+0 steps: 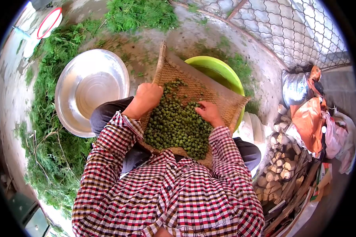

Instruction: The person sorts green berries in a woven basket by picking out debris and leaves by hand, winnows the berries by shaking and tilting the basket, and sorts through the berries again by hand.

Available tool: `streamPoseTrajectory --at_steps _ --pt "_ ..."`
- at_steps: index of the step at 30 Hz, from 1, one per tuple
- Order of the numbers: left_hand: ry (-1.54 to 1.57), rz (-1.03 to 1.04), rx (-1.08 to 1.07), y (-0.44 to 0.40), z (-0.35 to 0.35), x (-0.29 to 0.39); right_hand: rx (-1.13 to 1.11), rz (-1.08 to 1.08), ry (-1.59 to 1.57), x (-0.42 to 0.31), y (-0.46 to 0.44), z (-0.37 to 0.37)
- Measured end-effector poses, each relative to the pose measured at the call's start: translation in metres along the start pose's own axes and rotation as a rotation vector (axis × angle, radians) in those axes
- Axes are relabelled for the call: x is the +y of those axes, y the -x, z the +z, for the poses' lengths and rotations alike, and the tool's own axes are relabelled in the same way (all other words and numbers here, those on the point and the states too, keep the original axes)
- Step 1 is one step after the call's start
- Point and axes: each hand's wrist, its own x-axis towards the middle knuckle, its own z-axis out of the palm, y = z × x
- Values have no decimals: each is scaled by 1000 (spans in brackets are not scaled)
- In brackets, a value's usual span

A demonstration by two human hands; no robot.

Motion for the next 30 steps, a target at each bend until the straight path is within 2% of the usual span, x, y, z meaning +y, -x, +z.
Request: streamPoseTrajectory --at_steps 1,2,3,6,7,9,10,12,13,15,19,22,26,29,30 --pt "-1 7 21 0 2 0 -140 34 -203 -14 7 -8" --pt "-1 7 17 -1 3 0 -2 -43 -324 -2 5 7" --pt "-6 4 17 -2 4 1 -2 -40 -328 10 -1 14" --pt "-22 5 14 -3 5 1 238 24 -219 30 -27 18" --pt "-27 5 11 -4 5 1 237 22 -221 35 -34 22" --pt "-25 4 8 -3 2 1 363 -104 95 45 -48 31" --pt "-20 6 5 -2 1 1 360 -109 96 40 -50 29" --pt "-14 0 -7 -3 2 1 112 26 284 30 -53 25" --pt "-11 -1 -20 -3 2 0 107 21 284 22 -52 20" --pt "-11 -5 -22 -3 3 -1 -264 66 -239 5 -47 7" --pt "-12 -22 -38 -3 -1 2 -185 40 -277 -27 -50 3" --pt "-13 -27 -44 -4 0 2 133 -96 -100 -40 -73 15" --pt "-6 -13 -37 -5 4 -1 158 -91 -86 -56 -104 43" --pt "-10 -15 -15 -3 1 1 125 -42 -194 -78 -102 53" --pt "-1 -11 -12 -2 1 1 102 -105 -189 -81 -99 55"
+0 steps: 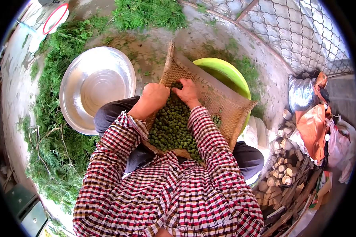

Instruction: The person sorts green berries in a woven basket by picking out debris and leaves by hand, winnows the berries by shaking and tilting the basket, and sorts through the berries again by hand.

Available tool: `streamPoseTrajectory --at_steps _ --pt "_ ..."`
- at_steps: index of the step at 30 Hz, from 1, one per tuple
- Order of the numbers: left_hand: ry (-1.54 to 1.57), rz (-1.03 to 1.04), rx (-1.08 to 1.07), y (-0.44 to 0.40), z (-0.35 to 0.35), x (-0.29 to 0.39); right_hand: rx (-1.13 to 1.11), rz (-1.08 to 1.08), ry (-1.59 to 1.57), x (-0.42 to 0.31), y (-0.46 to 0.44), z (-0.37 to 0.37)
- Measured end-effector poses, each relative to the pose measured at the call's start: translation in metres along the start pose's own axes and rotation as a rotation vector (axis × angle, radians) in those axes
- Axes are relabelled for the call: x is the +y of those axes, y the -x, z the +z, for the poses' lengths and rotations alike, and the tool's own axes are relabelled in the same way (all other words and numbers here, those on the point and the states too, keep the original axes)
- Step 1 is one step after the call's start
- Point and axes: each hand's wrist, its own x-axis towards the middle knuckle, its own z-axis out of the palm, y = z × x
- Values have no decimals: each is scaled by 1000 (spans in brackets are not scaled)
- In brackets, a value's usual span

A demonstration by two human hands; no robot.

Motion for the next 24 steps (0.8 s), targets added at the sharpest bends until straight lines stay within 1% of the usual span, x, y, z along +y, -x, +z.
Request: streamPoseTrajectory --at_steps 1,2,3,5,9,11,12,13,15,16,17,19,20,21,23,24 --pt "9 4 3 0 -1 0 -28 -61 1 -2 4 3" --pt "10 5 5 1 -1 0 51 -183 73 -6 14 6" --pt "13 8 6 1 -2 0 50 -184 75 -6 22 9" --pt "21 9 8 1 -2 -1 -51 -215 124 -4 40 16" --pt "0 25 33 1 2 -2 -89 -226 107 -15 79 11" --pt "-13 31 46 2 2 -1 -158 -312 115 -15 91 3" --pt "-8 19 48 2 2 -1 -246 -383 72 -6 93 5" --pt "-3 7 50 2 1 0 -243 -384 74 -14 99 -4" --pt "-9 11 64 1 3 -1 -495 -397 113 -41 114 -32" --pt "-15 14 77 1 4 -1 -545 -382 53 -40 114 -38" --pt "-14 14 76 2 4 -1 -546 -382 53 -33 110 -43" --pt "-15 2 89 2 5 0 -476 -306 -43 -18 100 -51" --pt "-17 3 90 1 5 -1 -388 -175 13 -20 96 -58" --pt "-18 0 88 0 6 -1 -386 -175 12 -8 90 -58" --pt "-18 -3 87 -1 7 -1 -248 -139 28 18 77 -55" --pt "-17 7 79 -2 7 -1 -249 -140 28 25 73 -58"
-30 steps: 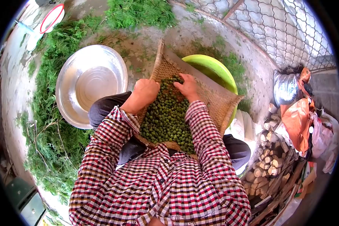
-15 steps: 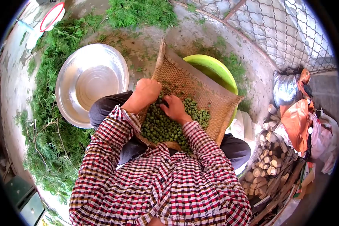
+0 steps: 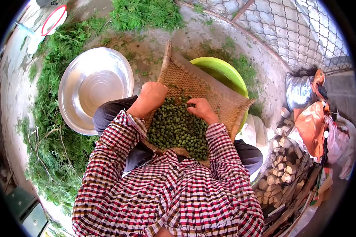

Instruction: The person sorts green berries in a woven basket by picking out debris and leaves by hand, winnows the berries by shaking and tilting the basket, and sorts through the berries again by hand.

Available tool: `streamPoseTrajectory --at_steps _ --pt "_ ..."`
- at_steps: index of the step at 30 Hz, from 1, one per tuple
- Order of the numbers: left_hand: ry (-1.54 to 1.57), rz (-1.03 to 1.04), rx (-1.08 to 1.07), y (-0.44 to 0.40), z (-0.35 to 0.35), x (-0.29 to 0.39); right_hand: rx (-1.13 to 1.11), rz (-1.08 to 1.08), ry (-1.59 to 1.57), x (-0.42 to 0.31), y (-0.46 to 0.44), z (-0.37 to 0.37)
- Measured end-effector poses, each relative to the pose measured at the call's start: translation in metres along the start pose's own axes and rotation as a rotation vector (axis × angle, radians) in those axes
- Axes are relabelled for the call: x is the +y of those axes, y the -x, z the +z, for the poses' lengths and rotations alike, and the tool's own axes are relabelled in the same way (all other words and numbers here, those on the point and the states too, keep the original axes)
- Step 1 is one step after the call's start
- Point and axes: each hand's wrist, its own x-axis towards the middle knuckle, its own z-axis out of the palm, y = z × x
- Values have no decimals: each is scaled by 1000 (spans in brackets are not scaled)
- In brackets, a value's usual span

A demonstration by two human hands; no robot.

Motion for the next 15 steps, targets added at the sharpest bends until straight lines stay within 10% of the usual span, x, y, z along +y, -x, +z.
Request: streamPoseTrajectory --at_steps 6,8,15 --pt "24 2 -35 2 -4 -1 -347 356 -495 -10 -11 -24" --pt "26 7 -37 1 -4 1 -28 92 -193 5 -22 -18" --pt "22 3 -53 1 -4 -1 28 59 361 14 -41 13"
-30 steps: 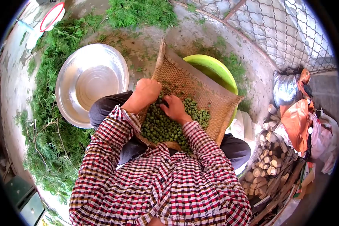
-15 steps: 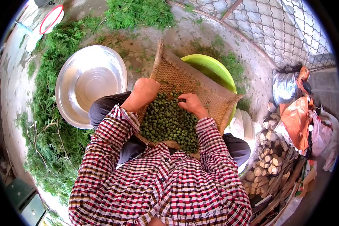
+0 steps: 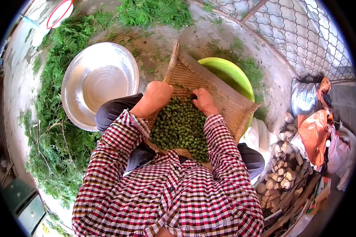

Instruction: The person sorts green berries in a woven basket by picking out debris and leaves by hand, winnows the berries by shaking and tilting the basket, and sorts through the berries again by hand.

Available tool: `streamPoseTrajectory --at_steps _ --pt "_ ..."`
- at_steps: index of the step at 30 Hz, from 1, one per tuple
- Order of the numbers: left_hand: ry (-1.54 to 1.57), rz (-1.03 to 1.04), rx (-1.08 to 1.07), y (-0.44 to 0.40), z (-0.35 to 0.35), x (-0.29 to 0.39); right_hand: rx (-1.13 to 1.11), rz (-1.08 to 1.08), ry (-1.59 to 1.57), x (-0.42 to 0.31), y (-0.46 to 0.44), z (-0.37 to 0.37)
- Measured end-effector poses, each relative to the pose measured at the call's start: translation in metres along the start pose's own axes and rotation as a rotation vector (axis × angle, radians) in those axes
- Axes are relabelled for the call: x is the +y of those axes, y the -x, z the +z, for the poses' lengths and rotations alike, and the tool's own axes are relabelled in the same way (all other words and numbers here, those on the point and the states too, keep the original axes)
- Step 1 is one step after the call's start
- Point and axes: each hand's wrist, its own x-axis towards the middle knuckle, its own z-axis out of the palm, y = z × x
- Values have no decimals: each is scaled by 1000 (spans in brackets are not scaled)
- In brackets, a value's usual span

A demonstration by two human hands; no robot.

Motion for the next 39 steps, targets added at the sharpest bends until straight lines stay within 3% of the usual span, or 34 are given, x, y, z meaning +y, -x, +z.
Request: streamPoseTrajectory --at_steps 9,13,15,20,24,27,31,33,35,39 --pt "10 -19 -4 2 -1 0 56 -91 -73 -1 2 -1" --pt "40 18 -99 10 -17 -4 111 -77 -130 -3 3 3" --pt "94 8 -47 14 -40 -8 137 -91 -146 -3 3 4" --pt "184 -84 24 23 -81 -25 191 -93 75 -17 9 6" --pt "399 -77 212 34 -95 -50 275 -82 -88 -4 9 10" --pt "753 7 470 34 -93 -70 288 -99 -239 5 20 -7" --pt "1041 56 514 26 -94 -70 142 -50 -395 6 29 -32" --pt "1380 87 431 34 -104 -64 71 24 -497 0 29 -42" --pt "1415 80 431 31 -102 -65 12 15 -547 -4 28 -48" --pt "1477 57 479 29 -100 -63 39 -101 -274 -2 20 -47"
